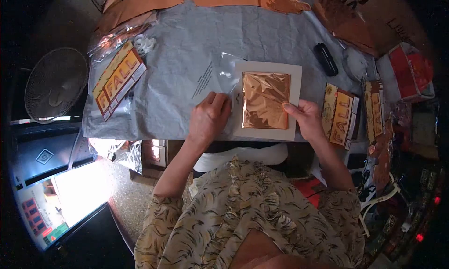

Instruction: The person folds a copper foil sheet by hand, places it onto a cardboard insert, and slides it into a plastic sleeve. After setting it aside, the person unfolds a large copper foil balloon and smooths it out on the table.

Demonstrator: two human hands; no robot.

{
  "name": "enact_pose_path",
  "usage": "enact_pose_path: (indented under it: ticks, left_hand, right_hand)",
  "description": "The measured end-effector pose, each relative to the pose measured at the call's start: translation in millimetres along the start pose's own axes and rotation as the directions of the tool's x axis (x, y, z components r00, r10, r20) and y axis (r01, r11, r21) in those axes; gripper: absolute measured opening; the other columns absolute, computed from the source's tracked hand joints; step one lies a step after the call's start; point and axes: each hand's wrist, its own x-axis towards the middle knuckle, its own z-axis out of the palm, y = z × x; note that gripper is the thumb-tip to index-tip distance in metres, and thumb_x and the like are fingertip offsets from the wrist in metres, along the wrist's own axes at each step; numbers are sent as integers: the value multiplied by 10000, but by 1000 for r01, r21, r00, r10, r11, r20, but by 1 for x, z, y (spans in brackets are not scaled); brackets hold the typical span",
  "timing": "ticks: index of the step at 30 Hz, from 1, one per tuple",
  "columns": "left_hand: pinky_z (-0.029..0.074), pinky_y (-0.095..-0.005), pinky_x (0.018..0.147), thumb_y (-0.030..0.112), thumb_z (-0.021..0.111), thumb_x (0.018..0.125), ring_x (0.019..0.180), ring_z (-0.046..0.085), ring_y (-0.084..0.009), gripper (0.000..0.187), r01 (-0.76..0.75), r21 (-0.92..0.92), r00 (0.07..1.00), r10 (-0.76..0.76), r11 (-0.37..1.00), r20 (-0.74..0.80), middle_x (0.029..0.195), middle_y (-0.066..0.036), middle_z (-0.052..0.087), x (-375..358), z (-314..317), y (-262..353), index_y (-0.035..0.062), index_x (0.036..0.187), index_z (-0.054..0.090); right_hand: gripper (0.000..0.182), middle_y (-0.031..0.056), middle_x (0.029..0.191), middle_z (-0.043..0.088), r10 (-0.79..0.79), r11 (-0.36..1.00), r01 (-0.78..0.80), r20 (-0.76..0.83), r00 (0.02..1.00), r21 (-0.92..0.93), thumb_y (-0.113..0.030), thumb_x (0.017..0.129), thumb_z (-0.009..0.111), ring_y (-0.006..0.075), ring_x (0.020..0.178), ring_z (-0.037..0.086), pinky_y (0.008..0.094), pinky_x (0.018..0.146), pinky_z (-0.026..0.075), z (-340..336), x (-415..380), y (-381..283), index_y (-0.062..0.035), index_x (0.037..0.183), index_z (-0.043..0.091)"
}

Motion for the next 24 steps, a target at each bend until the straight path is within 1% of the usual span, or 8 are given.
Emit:
enact_pose_path:
  ticks: [2,5,7,11,13,17,20,24]
  left_hand:
    - [563,-419,627,102,720,892,718,703,-354,99,21,-1,1000,-21,1000,13,871,-152,698,-1,0,0,38,962,692]
    - [571,-388,619,120,716,898,684,716,-301,105,95,-232,995,-91,968,30,807,-142,706,1,2,0,23,925,686]
    - [574,-339,637,123,722,892,670,735,-227,133,251,-332,967,-217,909,136,783,-151,738,5,-2,3,-6,922,714]
    - [576,-327,643,139,727,891,663,736,-189,155,288,-360,956,-248,887,154,758,-143,744,13,-2,1,-14,918,724]
    - [546,-295,648,161,750,909,682,648,-89,186,327,-336,941,-269,883,207,767,-89,741,15,-4,0,-22,931,723]
    - [544,-285,648,164,749,908,685,649,-89,190,277,-325,951,-211,904,224,775,-72,741,17,-7,-3,-23,923,725]
    - [542,-277,648,162,742,911,694,648,-88,188,408,-384,907,-320,828,273,780,-48,736,18,-5,-6,-24,925,728]
    - [534,-265,647,165,727,925,701,634,-71,188,455,-457,890,-392,764,231,775,-24,724,18,-2,-11,-21,954,730]
  right_hand:
    - [258,60,1035,755,8,999,-7,-9,1000,40,-139,981,716,91,884,680,259,802,550,4,-4,-4,55,1151,723]
    - [287,90,991,757,-48,998,50,-38,998,49,-174,987,713,98,827,690,261,735,567,7,1,-1,68,1141,718]
    - [286,90,991,758,-35,998,36,-23,999,53,-173,984,717,98,824,690,262,732,567,5,4,2,66,1140,719]
    - [284,64,1035,752,19,1000,-19,-33,999,-12,-151,978,723,98,887,678,251,809,542,4,6,2,66,1160,719]
    - [281,69,1033,753,38,999,-39,-37,999,-9,-153,978,723,99,883,680,249,805,544,6,7,-1,64,1155,721]
    - [279,87,1025,756,41,999,-41,-38,998,12,-159,977,725,103,871,688,248,797,550,7,13,4,64,1146,722]
    - [269,83,955,762,17,1000,-17,-42,999,16,-157,962,738,82,785,675,251,689,550,10,12,-1,64,1115,730]
    - [284,95,1014,759,6,999,-7,-31,999,-34,-155,974,728,105,873,692,248,793,555,5,17,5,67,1151,719]
